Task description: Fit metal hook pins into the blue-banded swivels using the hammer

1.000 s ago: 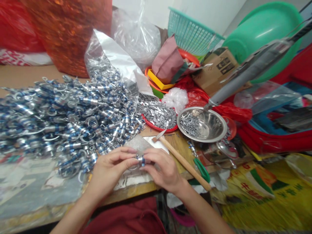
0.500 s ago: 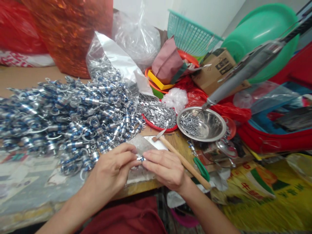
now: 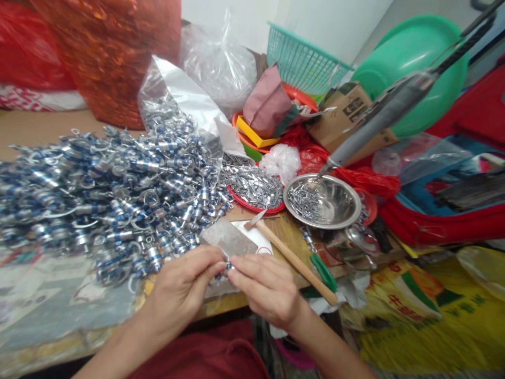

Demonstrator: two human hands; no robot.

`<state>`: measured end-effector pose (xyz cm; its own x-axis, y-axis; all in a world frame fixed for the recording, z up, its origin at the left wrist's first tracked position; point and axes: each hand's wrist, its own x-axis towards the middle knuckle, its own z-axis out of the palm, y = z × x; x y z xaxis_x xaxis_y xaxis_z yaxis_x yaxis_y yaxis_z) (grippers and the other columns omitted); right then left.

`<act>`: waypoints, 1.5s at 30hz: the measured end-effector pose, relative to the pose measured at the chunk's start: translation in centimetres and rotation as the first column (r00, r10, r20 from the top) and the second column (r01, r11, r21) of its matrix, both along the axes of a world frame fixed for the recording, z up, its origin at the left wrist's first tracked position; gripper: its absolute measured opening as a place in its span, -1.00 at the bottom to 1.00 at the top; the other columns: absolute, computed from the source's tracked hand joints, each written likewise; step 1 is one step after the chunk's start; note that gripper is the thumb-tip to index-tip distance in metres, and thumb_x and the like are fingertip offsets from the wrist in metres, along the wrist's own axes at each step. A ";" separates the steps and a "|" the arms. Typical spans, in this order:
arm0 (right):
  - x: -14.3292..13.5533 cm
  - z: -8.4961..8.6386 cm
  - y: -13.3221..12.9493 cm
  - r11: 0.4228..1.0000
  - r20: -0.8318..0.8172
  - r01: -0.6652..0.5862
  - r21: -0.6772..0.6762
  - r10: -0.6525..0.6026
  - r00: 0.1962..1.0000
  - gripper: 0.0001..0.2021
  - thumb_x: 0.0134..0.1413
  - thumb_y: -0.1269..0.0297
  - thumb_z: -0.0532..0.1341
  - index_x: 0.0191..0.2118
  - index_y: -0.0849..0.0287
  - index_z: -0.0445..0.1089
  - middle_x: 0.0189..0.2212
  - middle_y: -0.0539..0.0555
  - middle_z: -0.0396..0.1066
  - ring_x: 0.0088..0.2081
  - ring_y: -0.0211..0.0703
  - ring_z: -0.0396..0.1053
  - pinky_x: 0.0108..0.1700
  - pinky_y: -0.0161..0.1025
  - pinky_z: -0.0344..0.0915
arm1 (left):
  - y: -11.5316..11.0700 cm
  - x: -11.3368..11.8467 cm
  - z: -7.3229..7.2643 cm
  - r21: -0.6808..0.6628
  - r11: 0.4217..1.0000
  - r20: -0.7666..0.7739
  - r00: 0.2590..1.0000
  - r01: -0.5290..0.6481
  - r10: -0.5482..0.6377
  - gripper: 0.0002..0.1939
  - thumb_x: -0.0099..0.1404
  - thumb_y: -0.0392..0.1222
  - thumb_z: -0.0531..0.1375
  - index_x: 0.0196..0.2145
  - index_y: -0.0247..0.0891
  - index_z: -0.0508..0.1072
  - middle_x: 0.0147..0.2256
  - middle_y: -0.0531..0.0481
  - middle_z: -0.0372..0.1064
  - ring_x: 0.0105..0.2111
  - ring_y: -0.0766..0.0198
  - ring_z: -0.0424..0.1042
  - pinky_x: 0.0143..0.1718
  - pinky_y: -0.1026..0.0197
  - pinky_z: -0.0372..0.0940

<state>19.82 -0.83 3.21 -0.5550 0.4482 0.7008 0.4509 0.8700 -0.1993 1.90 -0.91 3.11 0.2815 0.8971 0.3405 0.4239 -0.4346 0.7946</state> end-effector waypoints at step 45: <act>2.9 -1.3 16.7 0.746 0.555 0.641 -0.179 -0.462 0.692 -0.72 0.05 0.47 0.02 -0.15 0.19 0.37 -0.22 0.14 0.36 -0.15 -0.12 0.31 -0.16 -0.28 0.20 | 1.3 0.8 -1.9 -0.738 0.634 0.581 0.696 0.231 0.422 -0.19 -0.10 -0.30 0.32 0.06 -0.11 0.01 -0.50 0.13 0.37 -0.49 0.20 0.46 -0.42 0.10 0.38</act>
<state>22.74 15.87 1.89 -0.3289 0.9268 0.1813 0.9360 0.3454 -0.0677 2.70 0.38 1.16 0.1718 0.9081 -0.3818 -0.3456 0.4185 0.8399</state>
